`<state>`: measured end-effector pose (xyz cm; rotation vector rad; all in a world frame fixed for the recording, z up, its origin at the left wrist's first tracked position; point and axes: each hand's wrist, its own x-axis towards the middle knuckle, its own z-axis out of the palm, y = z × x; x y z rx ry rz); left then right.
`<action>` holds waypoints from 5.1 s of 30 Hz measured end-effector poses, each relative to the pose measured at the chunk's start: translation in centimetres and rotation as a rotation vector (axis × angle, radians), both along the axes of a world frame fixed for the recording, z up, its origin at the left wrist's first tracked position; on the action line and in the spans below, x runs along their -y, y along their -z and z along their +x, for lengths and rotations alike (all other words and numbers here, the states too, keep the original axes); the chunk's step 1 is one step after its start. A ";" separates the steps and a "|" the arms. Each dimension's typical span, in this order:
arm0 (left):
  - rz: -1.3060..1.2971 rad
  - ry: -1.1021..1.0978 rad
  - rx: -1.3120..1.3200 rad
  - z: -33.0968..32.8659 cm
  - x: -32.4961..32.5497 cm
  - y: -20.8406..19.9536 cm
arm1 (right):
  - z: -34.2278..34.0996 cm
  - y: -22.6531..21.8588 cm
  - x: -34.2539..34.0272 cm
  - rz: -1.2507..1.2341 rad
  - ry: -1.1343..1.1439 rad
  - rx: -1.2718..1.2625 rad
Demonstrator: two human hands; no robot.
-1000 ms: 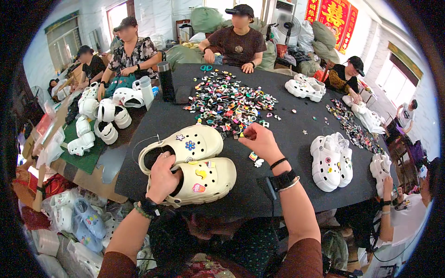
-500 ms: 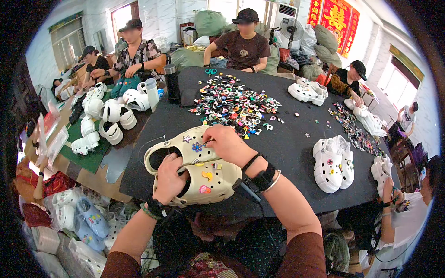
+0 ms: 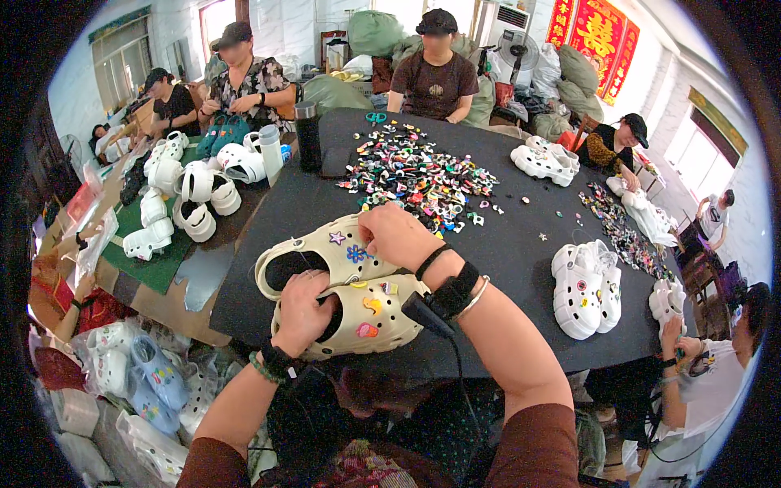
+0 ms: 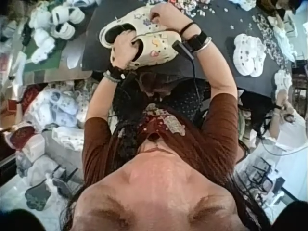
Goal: Insert decorative charms into the holes of foam clogs.
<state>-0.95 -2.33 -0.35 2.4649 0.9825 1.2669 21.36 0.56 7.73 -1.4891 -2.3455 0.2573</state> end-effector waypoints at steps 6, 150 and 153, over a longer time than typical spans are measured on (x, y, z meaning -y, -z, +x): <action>-0.010 0.017 -0.040 -0.1 0.1 -0.2 | -0.5 -0.7 0.6 0.016 0.271 0.103; -0.065 0.009 -0.090 0.8 -0.7 -0.4 | -2.9 3.3 7.7 -0.150 0.454 0.112; -0.072 0.007 -0.091 0.8 -1.0 -0.1 | -2.9 1.9 8.1 -0.242 0.442 0.073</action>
